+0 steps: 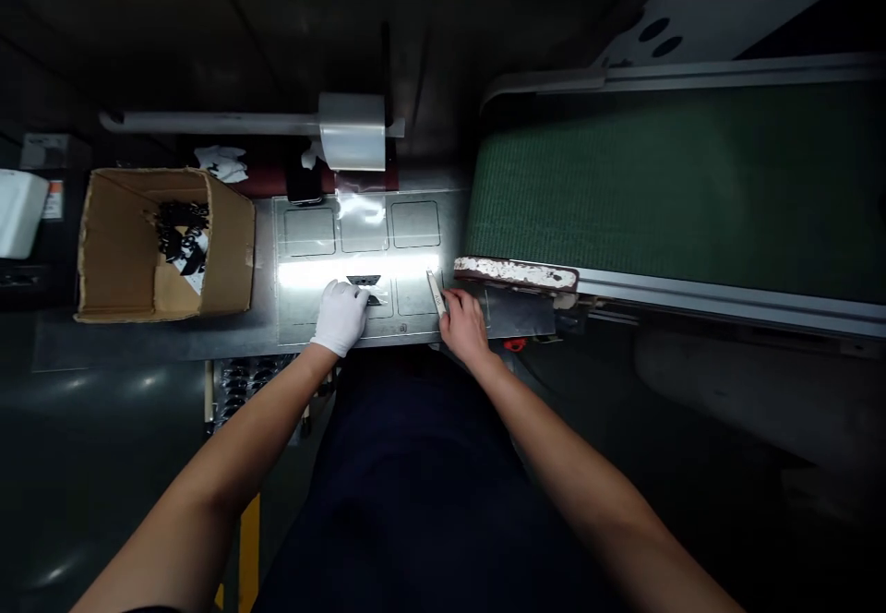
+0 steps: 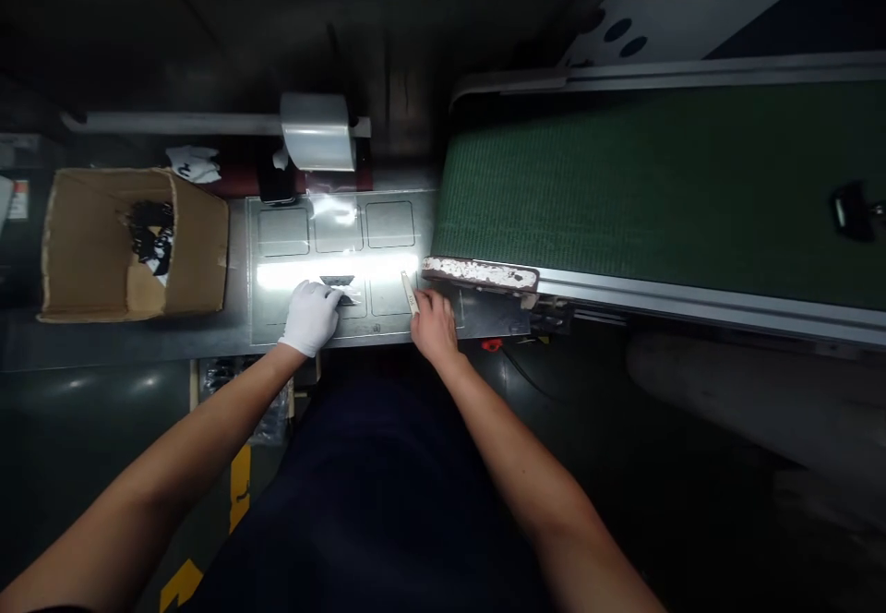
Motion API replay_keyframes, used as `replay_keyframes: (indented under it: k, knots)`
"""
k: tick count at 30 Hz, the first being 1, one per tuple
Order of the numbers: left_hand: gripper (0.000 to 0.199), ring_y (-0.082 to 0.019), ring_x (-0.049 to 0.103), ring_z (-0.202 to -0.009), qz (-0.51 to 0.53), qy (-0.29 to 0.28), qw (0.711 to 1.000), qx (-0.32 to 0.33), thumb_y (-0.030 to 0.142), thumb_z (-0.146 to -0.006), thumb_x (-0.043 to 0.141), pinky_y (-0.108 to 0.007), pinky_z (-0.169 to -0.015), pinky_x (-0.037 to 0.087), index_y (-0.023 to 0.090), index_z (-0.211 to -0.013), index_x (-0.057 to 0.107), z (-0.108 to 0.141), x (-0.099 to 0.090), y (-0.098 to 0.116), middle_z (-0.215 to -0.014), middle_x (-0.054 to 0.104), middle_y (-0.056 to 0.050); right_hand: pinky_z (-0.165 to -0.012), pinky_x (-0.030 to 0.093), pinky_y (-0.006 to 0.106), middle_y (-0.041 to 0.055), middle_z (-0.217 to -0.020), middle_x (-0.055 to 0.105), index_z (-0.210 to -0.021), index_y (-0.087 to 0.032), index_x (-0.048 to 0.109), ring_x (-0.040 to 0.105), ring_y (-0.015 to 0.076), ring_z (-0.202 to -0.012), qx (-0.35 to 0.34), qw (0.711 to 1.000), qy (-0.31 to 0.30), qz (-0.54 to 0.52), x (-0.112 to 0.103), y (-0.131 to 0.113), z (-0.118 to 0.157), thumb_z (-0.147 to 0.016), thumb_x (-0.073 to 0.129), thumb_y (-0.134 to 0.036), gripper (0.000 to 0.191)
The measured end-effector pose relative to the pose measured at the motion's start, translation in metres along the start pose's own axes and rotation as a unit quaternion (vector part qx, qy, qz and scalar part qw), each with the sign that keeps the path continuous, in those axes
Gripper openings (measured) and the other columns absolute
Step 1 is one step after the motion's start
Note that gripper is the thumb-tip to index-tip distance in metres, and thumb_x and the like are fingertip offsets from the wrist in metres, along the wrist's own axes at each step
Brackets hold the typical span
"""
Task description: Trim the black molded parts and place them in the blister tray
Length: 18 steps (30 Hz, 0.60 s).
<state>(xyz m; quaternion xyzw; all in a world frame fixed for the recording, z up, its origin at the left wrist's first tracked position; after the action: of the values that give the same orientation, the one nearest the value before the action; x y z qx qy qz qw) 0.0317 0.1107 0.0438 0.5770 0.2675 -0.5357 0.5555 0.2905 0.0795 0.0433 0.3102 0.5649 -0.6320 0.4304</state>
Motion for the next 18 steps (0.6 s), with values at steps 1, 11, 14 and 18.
replay_keyframes:
  k: [1, 11, 14, 18]
  knots:
    - [0.023, -0.029, 0.061, -0.124, 0.001, 0.0, 1.0, -0.006, 0.034, -0.098, 0.067, -0.059, -0.116, 0.039, 0.017, -0.113, 0.071, 0.002, 0.001, 0.0, -0.12, 0.07, -0.01, -0.113, 0.044, 0.05, 0.0197, -0.14, 0.056, -0.145, -0.011, 0.058, 0.05, 0.0345, -0.127, -0.001, 1.0, 0.003, -0.016, -0.002, 0.001, 0.007, -0.093, 0.051, -0.014, 0.053]
    - [0.015, -0.032, 0.049, -0.14, 0.103, 0.206, 0.961, -0.154, 0.028, -0.097, 0.065, -0.06, -0.117, 0.041, 0.016, -0.102, 0.072, 0.051, -0.041, 0.023, -0.139, 0.062, -0.013, -0.109, 0.047, 0.053, 0.017, -0.131, 0.063, -0.128, -0.015, 0.065, 0.061, 0.029, -0.118, -0.027, 0.965, -0.081, -0.249, -0.023, -0.017, 0.039, -0.099, 0.053, -0.028, 0.034]
    - [0.021, -0.032, 0.037, -0.151, 0.162, 0.29, 0.922, -0.198, 0.024, -0.098, 0.056, -0.057, -0.121, 0.04, 0.023, -0.102, 0.076, 0.087, -0.058, 0.051, -0.161, 0.042, -0.01, -0.084, 0.06, 0.039, 0.0102, -0.108, 0.073, -0.121, -0.019, 0.068, 0.07, 0.0205, -0.088, -0.05, 0.916, -0.2, -0.345, -0.021, -0.06, 0.035, -0.103, 0.05, -0.043, 0.035]
    - [0.015, -0.033, 0.042, -0.147, 0.242, 0.329, 0.875, -0.259, 0.032, -0.092, 0.067, -0.054, -0.124, 0.037, 0.03, -0.098, 0.08, 0.139, -0.059, 0.075, -0.152, 0.049, -0.005, -0.06, 0.057, 0.026, 0.0044, -0.084, 0.073, -0.104, -0.018, 0.067, 0.069, 0.0162, -0.071, -0.073, 0.834, -0.353, -0.419, -0.007, -0.124, 0.044, -0.098, 0.054, -0.063, 0.047]
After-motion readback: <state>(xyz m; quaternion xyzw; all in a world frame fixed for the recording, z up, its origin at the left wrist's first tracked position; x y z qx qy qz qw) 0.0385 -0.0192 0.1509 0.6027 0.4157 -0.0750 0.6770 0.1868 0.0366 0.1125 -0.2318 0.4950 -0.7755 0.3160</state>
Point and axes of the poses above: each hand's wrist, its own z-axis away from the middle knuckle, its own x-axis out of the palm, y = z × x, the point moved 6 cm from there along -z, towards the middle knuckle
